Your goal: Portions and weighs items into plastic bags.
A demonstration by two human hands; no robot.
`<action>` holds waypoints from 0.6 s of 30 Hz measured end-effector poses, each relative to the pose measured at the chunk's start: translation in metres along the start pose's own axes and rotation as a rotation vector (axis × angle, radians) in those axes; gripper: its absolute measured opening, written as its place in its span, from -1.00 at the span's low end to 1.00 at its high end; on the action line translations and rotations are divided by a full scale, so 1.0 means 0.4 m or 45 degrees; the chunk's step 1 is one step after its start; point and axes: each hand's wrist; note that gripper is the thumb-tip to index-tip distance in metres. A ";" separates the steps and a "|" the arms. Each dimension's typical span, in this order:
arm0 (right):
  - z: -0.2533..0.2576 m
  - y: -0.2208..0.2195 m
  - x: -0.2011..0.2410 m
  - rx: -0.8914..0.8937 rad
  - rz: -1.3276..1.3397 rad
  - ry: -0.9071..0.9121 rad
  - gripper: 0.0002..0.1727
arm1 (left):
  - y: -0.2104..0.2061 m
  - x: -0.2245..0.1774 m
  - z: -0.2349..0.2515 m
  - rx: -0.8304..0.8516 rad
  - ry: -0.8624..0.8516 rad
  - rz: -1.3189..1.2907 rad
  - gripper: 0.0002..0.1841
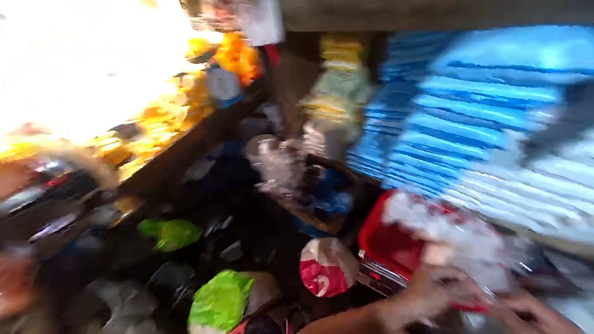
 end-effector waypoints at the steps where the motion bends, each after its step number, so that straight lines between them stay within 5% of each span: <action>1: -0.009 0.019 -0.031 -0.123 0.048 -0.013 -0.87 | -0.028 0.015 0.012 0.015 0.072 -0.057 -0.82; 5: -0.025 0.129 -0.160 -0.438 -0.007 -0.199 -0.80 | -0.168 0.115 0.083 -0.041 0.286 -0.194 -0.79; 9: -0.067 0.298 -0.328 -0.546 0.053 -0.560 -0.73 | -0.322 0.259 0.152 0.075 0.275 -0.390 -0.73; 12: -0.098 0.406 -0.413 -0.590 0.638 -0.641 -0.84 | -0.452 0.385 0.197 0.178 0.354 -0.480 -0.75; 15: -0.121 0.518 -0.488 -0.621 1.394 -0.883 -0.74 | -0.556 0.491 0.238 0.152 0.566 -0.281 -0.71; 18: -0.147 0.616 -0.593 -0.484 1.663 -0.880 -0.73 | -0.633 0.564 0.269 0.139 0.724 -0.220 -0.70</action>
Point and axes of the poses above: each hand's wrist, its own z-axis towards the middle knuckle, its own y-axis out of the back of the hand, x = y × z, and after that the axes turned 2 degrees about -y, right-handed
